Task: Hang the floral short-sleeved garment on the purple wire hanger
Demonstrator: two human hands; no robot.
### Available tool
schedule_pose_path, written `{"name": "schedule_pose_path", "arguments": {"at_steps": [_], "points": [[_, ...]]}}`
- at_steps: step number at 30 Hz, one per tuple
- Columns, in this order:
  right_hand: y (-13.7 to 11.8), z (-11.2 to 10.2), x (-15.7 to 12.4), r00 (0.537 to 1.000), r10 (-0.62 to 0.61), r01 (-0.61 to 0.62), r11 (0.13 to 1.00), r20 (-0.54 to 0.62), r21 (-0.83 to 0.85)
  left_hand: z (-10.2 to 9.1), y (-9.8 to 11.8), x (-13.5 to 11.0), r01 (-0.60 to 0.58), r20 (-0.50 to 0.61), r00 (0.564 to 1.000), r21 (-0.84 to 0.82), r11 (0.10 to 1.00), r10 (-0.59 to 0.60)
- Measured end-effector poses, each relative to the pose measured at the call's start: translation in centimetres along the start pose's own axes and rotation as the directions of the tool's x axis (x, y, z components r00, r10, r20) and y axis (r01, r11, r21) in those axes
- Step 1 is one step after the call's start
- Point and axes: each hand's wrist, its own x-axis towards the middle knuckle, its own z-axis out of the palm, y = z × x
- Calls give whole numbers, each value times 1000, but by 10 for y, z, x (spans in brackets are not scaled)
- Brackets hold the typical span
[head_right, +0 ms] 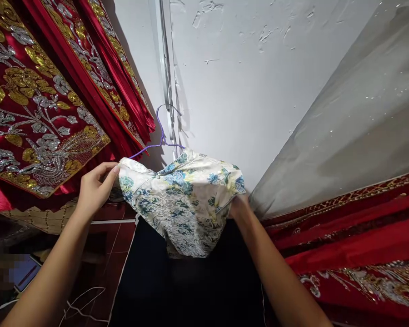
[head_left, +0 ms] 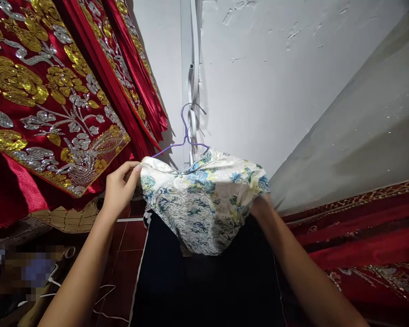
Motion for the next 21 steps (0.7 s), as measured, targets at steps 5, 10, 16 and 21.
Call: {"name": "schedule_pose_path", "arguments": {"at_steps": [5, 10, 16, 21], "points": [[-43, -35, 5, 981, 155, -108, 938, -119, 330, 6, 14, 10, -16, 20, 1000, -22, 1000, 16], [-114, -20, 3, 985, 104, -151, 908, 138, 392, 22, 37, 31, -70, -57, 996, -3, 998, 70], [-97, 5, -26, 711, -44, -105, 980, 701, 168, 46, 38, 7, -28, -126, 992, -339, 940, -16], [-55, 46, -45, 906, -153, 271, 926, 395, -262, 59, 80, -26, 97, -49, 981, -723, 684, -190]]}}
